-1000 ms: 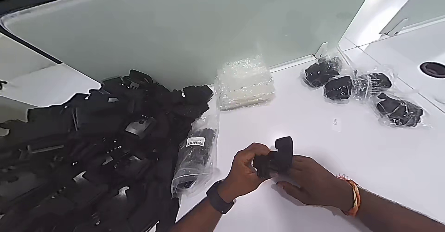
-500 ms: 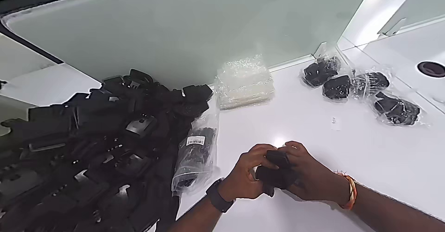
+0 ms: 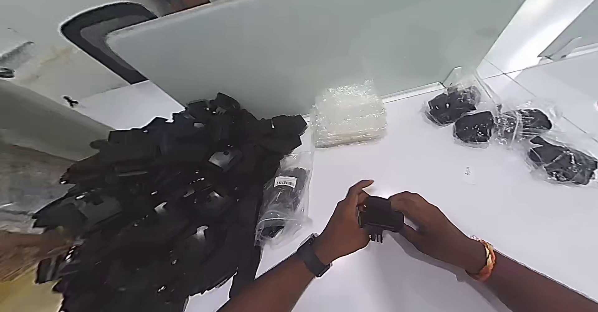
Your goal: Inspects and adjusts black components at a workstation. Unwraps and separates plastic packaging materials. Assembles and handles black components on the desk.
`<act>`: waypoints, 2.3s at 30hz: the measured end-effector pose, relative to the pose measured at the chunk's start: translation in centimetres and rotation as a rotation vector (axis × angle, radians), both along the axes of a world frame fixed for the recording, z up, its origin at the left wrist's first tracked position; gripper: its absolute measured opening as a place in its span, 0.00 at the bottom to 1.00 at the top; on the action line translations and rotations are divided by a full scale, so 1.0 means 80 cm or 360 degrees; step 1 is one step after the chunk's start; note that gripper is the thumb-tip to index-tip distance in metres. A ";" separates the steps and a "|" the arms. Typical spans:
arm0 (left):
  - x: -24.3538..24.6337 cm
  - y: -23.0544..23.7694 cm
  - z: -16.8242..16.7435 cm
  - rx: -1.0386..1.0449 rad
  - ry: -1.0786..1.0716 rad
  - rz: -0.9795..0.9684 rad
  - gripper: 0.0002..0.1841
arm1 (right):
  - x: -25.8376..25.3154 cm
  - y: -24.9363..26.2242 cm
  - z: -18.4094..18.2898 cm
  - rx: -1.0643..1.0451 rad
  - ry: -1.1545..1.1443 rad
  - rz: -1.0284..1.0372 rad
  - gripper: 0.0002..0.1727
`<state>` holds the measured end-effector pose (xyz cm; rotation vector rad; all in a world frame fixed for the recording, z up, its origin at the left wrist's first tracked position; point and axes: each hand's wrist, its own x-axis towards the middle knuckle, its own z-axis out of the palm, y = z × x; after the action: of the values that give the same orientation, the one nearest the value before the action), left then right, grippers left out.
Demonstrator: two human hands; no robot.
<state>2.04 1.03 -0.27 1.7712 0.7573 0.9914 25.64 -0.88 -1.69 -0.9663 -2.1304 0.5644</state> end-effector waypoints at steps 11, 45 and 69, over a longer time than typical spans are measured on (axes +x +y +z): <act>0.002 -0.016 0.013 0.0559 0.0322 -0.0157 0.34 | -0.003 -0.001 0.005 0.0197 0.0074 -0.0057 0.18; -0.400 -0.070 0.102 0.0753 0.1800 0.1806 0.44 | -0.011 0.005 -0.001 0.0087 -0.0069 0.0009 0.18; 0.052 -0.069 0.022 0.0943 0.1200 -0.0259 0.22 | 0.230 0.025 0.103 0.0039 -0.0534 -0.1874 0.26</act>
<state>6.18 -4.48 1.51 2.7413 0.7886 0.4272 44.04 1.11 6.58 -2.1177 -1.4098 -0.2348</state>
